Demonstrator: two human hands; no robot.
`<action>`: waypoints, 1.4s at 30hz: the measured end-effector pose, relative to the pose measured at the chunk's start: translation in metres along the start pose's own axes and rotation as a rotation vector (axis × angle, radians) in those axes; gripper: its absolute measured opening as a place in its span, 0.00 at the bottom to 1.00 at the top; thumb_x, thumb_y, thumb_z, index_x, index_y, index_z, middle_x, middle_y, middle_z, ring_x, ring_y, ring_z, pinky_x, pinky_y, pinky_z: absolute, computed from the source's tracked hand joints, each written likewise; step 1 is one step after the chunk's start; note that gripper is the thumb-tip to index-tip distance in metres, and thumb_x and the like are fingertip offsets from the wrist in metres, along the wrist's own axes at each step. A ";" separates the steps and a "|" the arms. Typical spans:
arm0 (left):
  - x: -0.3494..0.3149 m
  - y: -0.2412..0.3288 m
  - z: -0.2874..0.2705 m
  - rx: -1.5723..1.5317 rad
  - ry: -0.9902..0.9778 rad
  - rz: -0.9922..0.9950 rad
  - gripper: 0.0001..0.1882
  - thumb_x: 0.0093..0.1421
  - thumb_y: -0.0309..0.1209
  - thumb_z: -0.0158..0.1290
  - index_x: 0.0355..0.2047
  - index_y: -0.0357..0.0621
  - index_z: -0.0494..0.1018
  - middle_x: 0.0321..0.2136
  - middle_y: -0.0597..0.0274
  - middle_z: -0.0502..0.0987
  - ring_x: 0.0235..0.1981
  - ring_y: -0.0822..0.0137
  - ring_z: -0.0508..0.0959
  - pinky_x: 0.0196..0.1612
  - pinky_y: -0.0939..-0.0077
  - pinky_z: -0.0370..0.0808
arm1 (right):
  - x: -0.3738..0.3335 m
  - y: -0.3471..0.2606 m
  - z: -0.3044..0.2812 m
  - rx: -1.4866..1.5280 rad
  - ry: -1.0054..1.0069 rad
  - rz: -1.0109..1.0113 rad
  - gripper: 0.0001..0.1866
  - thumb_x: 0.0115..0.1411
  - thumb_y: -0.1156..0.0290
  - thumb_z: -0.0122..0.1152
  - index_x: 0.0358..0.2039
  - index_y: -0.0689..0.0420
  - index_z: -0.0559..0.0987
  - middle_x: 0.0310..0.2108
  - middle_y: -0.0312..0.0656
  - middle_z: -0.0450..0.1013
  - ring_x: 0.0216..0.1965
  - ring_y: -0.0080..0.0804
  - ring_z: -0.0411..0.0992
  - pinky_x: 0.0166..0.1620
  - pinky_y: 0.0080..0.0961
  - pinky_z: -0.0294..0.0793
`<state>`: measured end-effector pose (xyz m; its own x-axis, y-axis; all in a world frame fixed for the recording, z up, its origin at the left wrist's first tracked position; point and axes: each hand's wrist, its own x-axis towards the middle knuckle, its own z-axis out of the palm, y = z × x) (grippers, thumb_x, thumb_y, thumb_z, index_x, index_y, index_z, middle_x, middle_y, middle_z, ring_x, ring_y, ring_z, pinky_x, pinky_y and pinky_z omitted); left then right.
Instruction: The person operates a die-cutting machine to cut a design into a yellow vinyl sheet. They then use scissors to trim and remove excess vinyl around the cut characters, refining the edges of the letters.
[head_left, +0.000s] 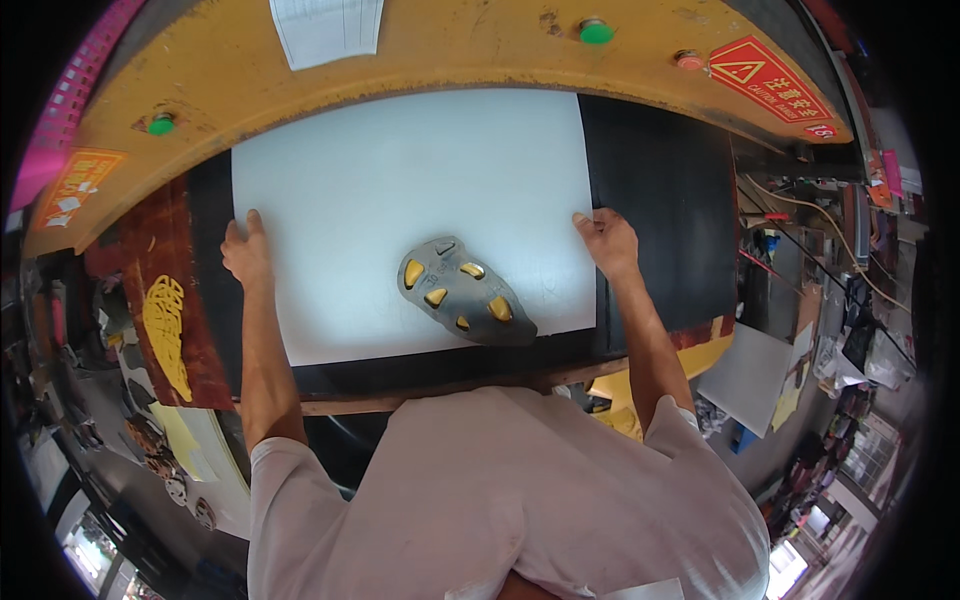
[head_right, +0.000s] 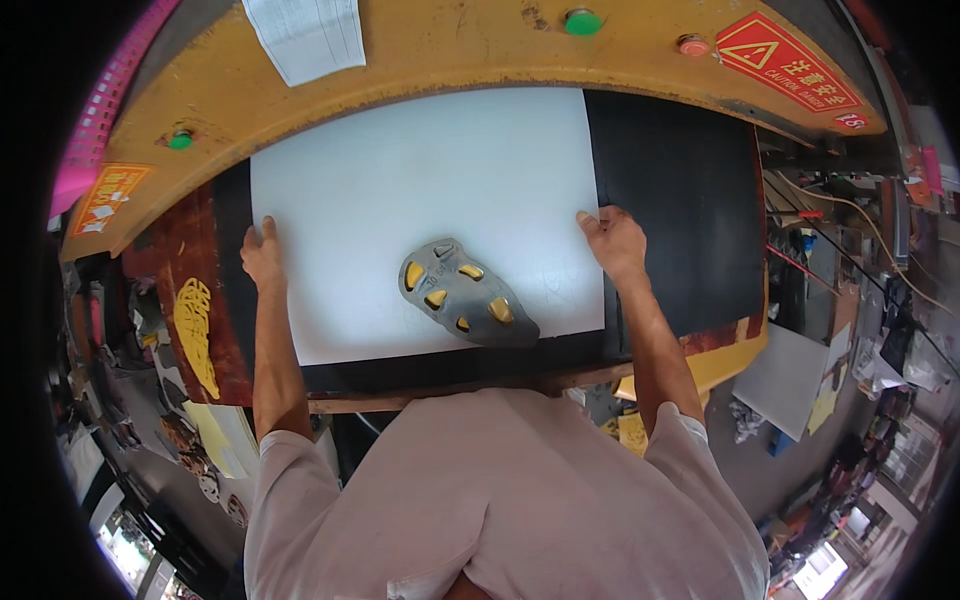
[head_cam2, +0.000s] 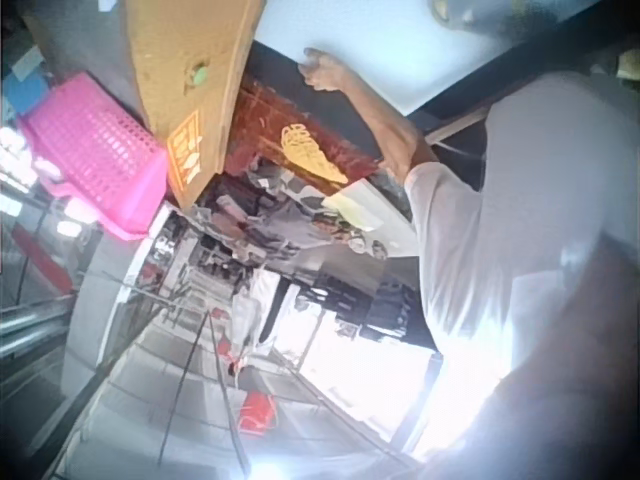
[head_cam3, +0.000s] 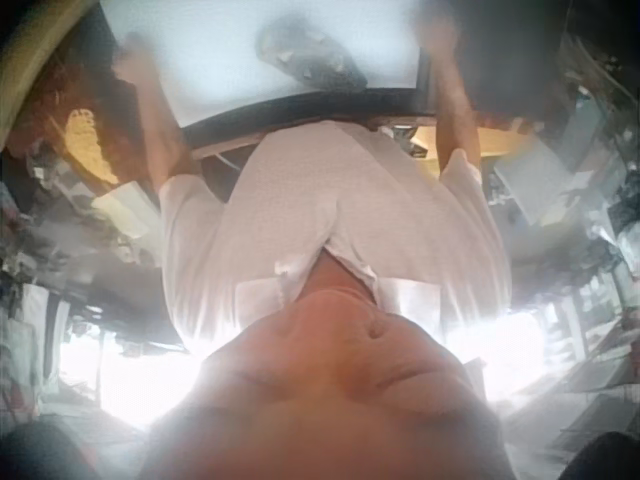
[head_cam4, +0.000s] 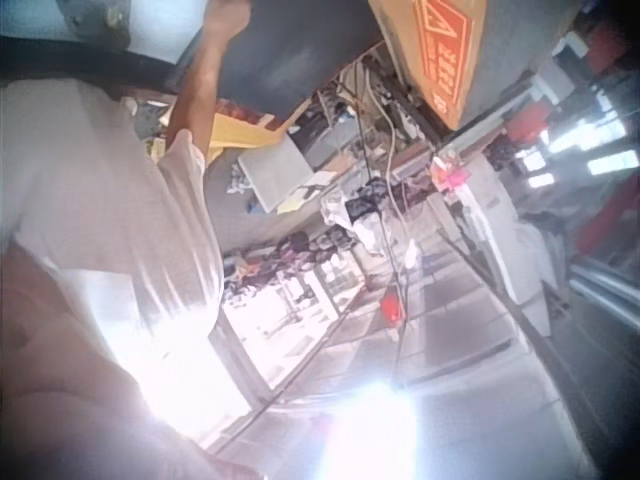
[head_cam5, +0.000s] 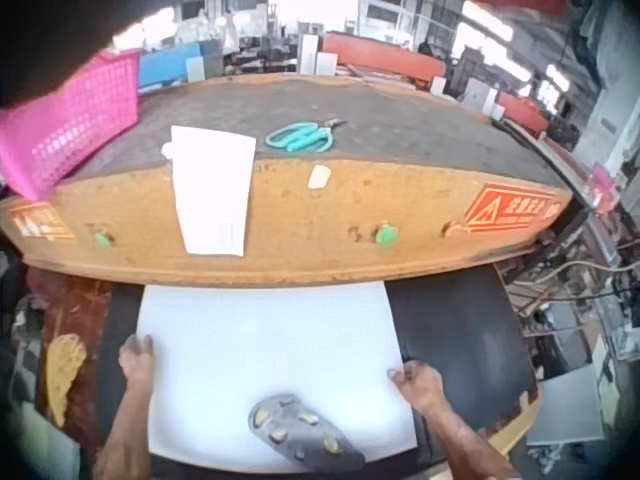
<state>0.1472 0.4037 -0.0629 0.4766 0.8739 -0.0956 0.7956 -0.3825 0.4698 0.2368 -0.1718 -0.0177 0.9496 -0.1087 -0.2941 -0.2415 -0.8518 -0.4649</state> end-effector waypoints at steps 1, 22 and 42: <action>-0.001 -0.002 0.001 -0.010 -0.024 -0.002 0.43 0.65 0.63 0.53 0.69 0.44 0.71 0.67 0.39 0.69 0.67 0.38 0.68 0.69 0.45 0.68 | -0.001 0.001 0.000 -0.022 -0.001 0.017 0.28 0.63 0.46 0.68 0.44 0.62 0.86 0.39 0.51 0.85 0.43 0.48 0.84 0.50 0.38 0.81; -0.138 0.024 0.002 -0.209 0.018 0.936 0.35 0.68 0.33 0.58 0.69 0.23 0.61 0.68 0.26 0.63 0.70 0.33 0.64 0.74 0.45 0.58 | -0.111 0.025 -0.011 0.353 0.566 -0.248 0.13 0.64 0.69 0.67 0.46 0.61 0.85 0.42 0.53 0.81 0.44 0.49 0.81 0.49 0.39 0.81; -0.347 0.050 0.001 -0.033 0.013 1.198 0.34 0.76 0.41 0.51 0.71 0.27 0.60 0.68 0.30 0.65 0.68 0.37 0.68 0.72 0.47 0.62 | -0.435 0.327 0.105 0.918 0.081 0.590 0.16 0.67 0.63 0.62 0.47 0.61 0.85 0.37 0.47 0.84 0.40 0.42 0.83 0.46 0.35 0.82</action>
<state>0.0217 0.0814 -0.0070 0.9037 -0.0292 0.4271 -0.1613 -0.9474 0.2765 -0.2759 -0.3496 -0.1293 0.6377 -0.4361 -0.6349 -0.6879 0.0484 -0.7241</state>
